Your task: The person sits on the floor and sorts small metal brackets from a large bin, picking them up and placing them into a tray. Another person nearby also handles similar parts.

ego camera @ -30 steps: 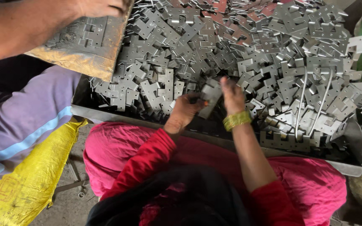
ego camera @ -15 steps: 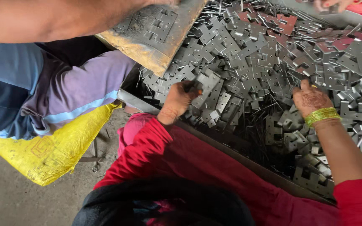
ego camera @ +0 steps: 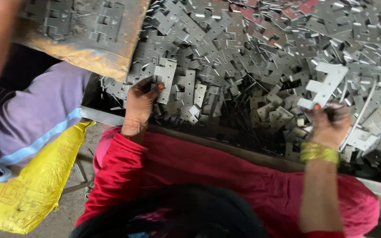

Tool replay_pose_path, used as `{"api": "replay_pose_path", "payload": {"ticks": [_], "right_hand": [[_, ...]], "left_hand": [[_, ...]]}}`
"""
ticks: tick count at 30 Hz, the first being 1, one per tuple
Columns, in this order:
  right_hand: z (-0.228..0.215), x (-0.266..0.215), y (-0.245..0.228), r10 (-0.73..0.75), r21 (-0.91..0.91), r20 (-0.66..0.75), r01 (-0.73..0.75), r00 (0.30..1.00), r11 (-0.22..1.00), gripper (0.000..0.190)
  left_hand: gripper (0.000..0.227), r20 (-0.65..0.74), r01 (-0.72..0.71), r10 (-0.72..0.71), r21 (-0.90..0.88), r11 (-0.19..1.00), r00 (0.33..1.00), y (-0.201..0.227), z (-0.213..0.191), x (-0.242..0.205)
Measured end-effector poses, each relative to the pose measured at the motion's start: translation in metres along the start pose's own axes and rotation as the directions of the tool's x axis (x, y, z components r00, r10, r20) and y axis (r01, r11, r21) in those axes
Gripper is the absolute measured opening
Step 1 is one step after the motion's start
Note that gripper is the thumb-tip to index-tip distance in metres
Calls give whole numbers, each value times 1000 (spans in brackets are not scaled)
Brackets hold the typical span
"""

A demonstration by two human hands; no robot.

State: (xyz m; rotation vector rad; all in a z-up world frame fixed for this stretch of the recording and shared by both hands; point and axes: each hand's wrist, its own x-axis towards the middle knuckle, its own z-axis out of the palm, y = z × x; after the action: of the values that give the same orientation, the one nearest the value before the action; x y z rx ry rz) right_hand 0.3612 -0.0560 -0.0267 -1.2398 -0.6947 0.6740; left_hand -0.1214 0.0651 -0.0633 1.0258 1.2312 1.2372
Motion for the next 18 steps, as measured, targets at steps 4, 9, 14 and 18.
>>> {"api": "replay_pose_path", "payload": {"ticks": [4,9,14,18], "right_hand": [[11,-47,30,195,598,185,-268,963,756,38],[60,-49,34,164,698,431,-443,887,562,31],[93,-20,34,-41,497,288,-113,957,860,36],[107,-12,68,149,7,332,-161,932,987,32]], "left_hand": [[41,18,39,-39,-13,999,999,-7,11,-8],[32,65,-28,21,105,994,998,-5,9,-13],[33,81,-8,12,-56,998,997,-16,5,-17],[36,31,0,-2,50,999,1000,-18,6,-17]]}}
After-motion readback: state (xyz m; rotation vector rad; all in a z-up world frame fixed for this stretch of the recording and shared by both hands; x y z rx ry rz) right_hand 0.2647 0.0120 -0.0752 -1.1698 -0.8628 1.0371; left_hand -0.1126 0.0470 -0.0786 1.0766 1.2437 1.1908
